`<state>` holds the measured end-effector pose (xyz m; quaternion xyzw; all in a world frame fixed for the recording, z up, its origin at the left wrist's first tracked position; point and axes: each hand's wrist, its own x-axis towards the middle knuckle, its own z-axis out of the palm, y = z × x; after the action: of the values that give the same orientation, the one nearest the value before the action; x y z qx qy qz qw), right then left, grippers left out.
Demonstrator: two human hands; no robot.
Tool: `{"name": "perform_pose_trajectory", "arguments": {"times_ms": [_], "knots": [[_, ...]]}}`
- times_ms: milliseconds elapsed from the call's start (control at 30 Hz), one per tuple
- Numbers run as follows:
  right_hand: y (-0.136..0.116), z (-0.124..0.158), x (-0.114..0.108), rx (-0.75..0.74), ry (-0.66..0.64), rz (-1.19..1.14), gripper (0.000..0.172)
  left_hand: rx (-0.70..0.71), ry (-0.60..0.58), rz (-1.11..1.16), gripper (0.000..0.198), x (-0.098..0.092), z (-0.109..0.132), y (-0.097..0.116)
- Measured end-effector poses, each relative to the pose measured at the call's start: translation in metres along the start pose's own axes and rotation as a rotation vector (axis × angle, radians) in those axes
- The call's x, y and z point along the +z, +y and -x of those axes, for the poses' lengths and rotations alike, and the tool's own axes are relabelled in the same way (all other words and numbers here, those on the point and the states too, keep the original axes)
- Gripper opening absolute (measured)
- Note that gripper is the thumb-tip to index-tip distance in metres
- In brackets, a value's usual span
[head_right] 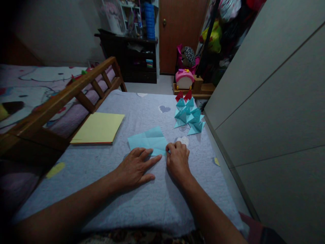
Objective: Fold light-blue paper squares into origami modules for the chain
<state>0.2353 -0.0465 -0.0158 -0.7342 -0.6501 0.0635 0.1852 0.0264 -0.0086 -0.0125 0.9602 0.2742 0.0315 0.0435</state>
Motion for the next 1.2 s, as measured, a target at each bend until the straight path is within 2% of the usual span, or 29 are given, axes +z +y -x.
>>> {"name": "perform_pose_trajectory", "arguments": {"times_ms": [200,367,800,1200], "knots": [[0.0,-0.001,-0.002,-0.029,-0.011,-0.044,0.021,-0.005,-0.007,0.002,0.067,-0.003,0.0,0.001],[-0.004,0.0,-0.007,-0.042,-0.044,-0.025,0.011,-0.005,-0.004,0.01,0.069,-0.002,0.0,0.002],[0.001,-0.002,-0.007,0.011,-0.079,0.047,0.009,-0.007,0.001,0.01,0.066,0.001,0.001,0.002],[0.017,-0.001,-0.01,0.04,-0.005,0.045,0.015,-0.006,0.009,0.012,0.064,0.0,0.001,0.001]]}}
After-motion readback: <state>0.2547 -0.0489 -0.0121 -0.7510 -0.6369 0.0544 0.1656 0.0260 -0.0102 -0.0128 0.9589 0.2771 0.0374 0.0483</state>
